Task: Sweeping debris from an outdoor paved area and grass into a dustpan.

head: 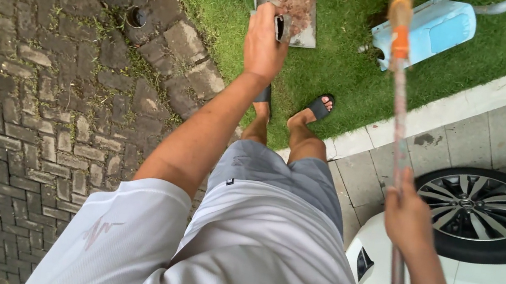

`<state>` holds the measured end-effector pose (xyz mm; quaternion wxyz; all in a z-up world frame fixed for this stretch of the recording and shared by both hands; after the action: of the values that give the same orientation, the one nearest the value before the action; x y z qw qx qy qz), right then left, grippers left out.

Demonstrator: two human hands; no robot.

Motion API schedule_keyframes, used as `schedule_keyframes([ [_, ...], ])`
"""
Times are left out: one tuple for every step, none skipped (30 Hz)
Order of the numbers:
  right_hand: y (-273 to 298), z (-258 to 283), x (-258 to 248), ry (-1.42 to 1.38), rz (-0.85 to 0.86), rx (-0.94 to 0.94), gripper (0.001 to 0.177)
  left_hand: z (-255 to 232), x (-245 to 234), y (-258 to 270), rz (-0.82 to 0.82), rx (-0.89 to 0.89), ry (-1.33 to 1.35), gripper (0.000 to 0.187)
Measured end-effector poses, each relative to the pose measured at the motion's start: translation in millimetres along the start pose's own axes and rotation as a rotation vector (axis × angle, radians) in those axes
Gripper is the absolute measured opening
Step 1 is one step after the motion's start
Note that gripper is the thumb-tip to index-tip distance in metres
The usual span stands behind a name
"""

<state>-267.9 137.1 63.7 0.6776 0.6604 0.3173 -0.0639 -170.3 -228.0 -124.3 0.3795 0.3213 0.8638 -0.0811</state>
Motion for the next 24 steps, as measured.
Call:
schedule_keyframes([
  [0,16,0,-0.001,0.005,0.002,0.065,5,3,-1,0.005,-0.002,-0.002,0.050],
  [0,31,3,-0.096,0.108,0.017,0.064,10,6,-3,-0.003,-0.016,0.011,0.044],
  [0,47,4,-0.192,0.208,0.031,0.063,15,9,-5,-0.012,-0.027,0.025,0.038],
  [7,49,7,-0.194,0.211,0.033,0.063,16,6,-5,-0.009,-0.028,0.024,0.038],
  [15,51,9,-0.279,0.266,0.027,0.063,16,4,-5,-0.019,-0.016,0.040,0.033],
  [24,54,11,-0.364,0.321,0.020,0.063,15,1,-6,-0.028,-0.005,0.057,0.030],
  [31,37,14,-0.360,0.321,0.018,0.063,12,-4,-6,-0.031,-0.008,0.056,0.030],
  [39,20,17,-0.506,0.294,0.007,0.063,9,-10,-6,-0.034,-0.010,0.074,0.034],
  [44,6,20,-0.652,0.269,-0.013,0.062,8,-20,-6,-0.042,-0.012,0.084,0.039],
  [53,2,12,-0.648,0.274,-0.025,0.062,10,-31,-11,-0.052,-0.015,0.075,0.039],
  [64,-5,3,-0.651,0.236,0.018,0.064,8,-39,-17,-0.103,0.015,0.108,0.027],
  [74,-13,-6,-0.654,0.197,0.061,0.067,6,-47,-23,-0.154,0.047,0.142,0.020],
  [73,-7,-16,-0.655,0.193,0.063,0.067,9,-56,-26,-0.154,0.049,0.147,0.020],
  [72,-2,-26,-0.544,0.129,0.084,0.064,11,-65,-29,-0.179,0.064,0.148,0.012],
  [73,3,-38,-0.434,0.059,0.105,0.062,12,-72,-33,-0.204,0.081,0.154,0.006],
  [58,0,-35,-0.434,0.049,0.111,0.062,9,-73,-30,-0.204,0.085,0.164,0.006],
  [38,2,-34,-0.273,-0.026,0.023,0.061,10,-78,-29,-0.211,0.061,0.165,0.009],
  [18,4,-32,-0.112,-0.101,-0.064,0.061,10,-82,-29,-0.217,0.036,0.166,0.013],
  [1,19,-33,-0.112,-0.102,-0.065,0.061,14,-76,-25,-0.218,0.036,0.166,0.013],
  [-17,34,-32,-0.098,-0.028,-0.014,0.063,19,-68,-23,-0.150,-0.001,0.148,0.021],
  [-34,47,-32,-0.084,0.046,0.045,0.065,22,-57,-20,-0.076,-0.038,0.134,0.029],
  [-31,54,-27,-0.083,0.045,0.052,0.065,24,-47,-13,-0.072,-0.038,0.140,0.029],
  [-33,65,-22,-0.121,0.130,0.031,0.062,26,-41,-8,-0.103,0.019,0.109,0.028],
  [-33,76,-18,-0.159,0.216,0.008,0.060,27,-36,-4,-0.135,0.075,0.077,0.029],
])
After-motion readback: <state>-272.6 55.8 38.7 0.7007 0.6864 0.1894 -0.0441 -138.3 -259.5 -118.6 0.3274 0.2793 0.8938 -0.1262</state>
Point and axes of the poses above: each hand's wrist, its own y-axis away from the middle knuckle, its own x-axis out of the palm, z = x × y, the point moved 2 cm from there along -y, towards the middle knuckle, and after that the axes turned 6 degrees about z, right-handed, at the moved point
